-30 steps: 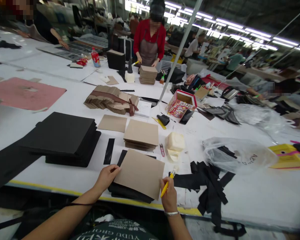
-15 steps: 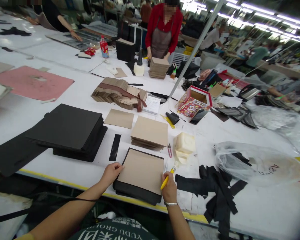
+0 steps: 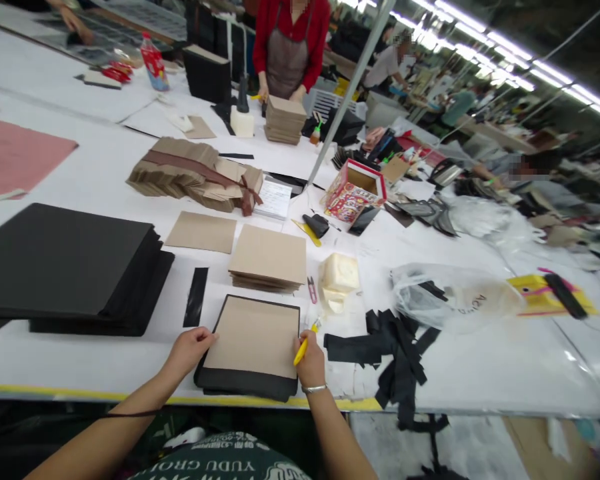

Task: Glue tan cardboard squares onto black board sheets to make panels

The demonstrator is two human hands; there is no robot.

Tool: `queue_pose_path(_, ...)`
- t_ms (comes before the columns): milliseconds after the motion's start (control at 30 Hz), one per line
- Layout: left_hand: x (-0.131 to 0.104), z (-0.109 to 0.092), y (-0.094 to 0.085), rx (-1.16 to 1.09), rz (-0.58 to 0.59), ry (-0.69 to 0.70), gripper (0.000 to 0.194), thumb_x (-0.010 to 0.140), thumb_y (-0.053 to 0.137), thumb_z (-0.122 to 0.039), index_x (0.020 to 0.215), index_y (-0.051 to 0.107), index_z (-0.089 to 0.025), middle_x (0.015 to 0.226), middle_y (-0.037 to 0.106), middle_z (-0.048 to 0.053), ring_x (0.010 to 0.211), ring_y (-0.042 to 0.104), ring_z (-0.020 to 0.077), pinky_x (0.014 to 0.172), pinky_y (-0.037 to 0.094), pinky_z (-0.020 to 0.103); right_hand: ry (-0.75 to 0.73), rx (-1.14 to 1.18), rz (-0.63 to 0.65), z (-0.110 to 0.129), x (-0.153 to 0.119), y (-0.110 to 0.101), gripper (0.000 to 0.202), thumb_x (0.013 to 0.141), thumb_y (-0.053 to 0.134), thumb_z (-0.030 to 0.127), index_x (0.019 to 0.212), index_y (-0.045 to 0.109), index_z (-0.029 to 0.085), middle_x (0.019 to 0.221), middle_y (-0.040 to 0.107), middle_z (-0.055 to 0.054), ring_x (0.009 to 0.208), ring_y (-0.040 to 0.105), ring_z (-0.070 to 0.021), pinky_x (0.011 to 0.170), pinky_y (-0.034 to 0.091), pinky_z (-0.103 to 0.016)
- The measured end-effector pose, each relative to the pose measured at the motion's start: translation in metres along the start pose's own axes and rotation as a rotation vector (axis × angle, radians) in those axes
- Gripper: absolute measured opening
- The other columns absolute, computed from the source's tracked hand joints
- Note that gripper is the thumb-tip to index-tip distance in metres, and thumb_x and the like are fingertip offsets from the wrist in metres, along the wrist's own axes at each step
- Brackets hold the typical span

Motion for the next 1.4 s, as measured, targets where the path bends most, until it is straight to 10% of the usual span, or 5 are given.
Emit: queue_pose_path(1400, 0.019, -0.004, -0.003, 0.204, 0.084, 0.001, 0.023, 0.061, 0.055, -0.036, 0.049, 0.053, -0.016, 0.049, 0.05, -0.003, 0.053, 0.046, 0.0123, 0.052, 0.031, 0.023, 0.131, -0.334, 0.288, 0.003, 0.013, 0.019, 0.02, 0.086, 0.043, 0.033, 0.1, 0.046, 0.018, 0.057, 0.046, 0.004, 0.049, 0.041, -0.0095, 0.049, 0.018, -0.022)
Point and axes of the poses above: each hand's wrist, its own x-axis towards the middle knuckle, its own y-axis out of the palm, z = x × y, the point moved 8 cm from there along x, towards the middle knuckle
